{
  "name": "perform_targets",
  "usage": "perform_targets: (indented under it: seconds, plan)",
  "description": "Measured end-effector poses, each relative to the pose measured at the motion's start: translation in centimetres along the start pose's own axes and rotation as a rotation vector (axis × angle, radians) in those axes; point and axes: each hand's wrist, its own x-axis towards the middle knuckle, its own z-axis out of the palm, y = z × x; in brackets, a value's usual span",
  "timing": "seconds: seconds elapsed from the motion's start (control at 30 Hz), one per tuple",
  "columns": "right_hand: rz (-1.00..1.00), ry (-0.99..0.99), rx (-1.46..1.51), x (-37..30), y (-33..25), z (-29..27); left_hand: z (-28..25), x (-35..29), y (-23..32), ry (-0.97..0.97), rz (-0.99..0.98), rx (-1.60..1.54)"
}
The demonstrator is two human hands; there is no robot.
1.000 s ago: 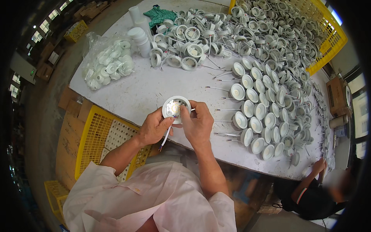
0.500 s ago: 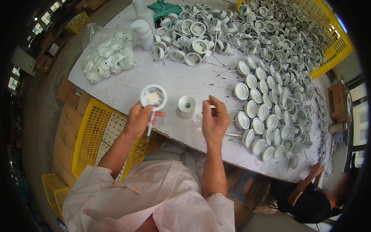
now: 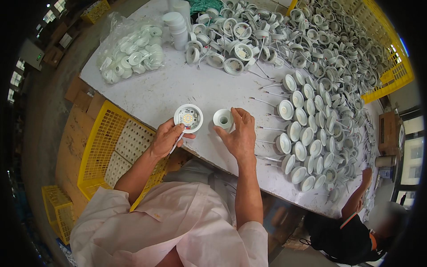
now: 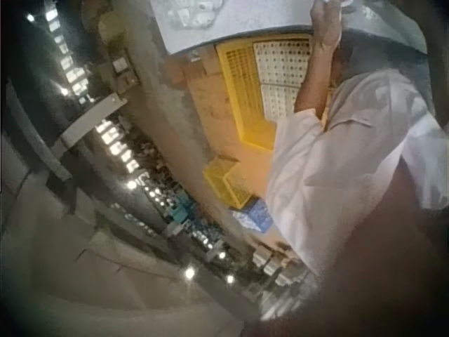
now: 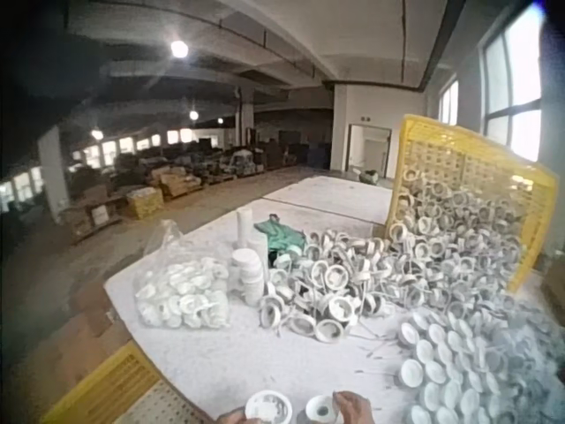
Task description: The person assembles light fixtures by taking LED circuit components and plastic housing rings from the table and pressing them together by hand.
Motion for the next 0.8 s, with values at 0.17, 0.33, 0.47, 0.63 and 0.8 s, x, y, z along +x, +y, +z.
perform_targets:
  seconds: [0.17, 0.33, 0.47, 0.63, 0.8]
  plan:
    - [0.005, -0.007, -0.017, -0.2, -0.4, 0.0, -0.1, 0.0, 0.1, -0.015, 0.0, -0.006]
    - [-0.042, 0.063, 0.01, -0.4, -0.2, 0.0, -0.2, 0.0, 0.2, -0.041, -0.015, 0.006]
    - [-0.105, 0.121, 0.053, -0.4, 0.6, 0.3, -0.1, 0.1, 0.3, -0.059, -0.015, -0.014]
    - [-0.082, 0.167, 0.154, -0.5, 0.3, 0.2, 0.0, 0.1, 0.2, -0.067, -0.004, -0.008]
    - [-0.065, 0.174, 0.333, -0.9, -0.9, -0.5, 0.9, 0.2, 0.5, -0.079, 0.009, 0.004]
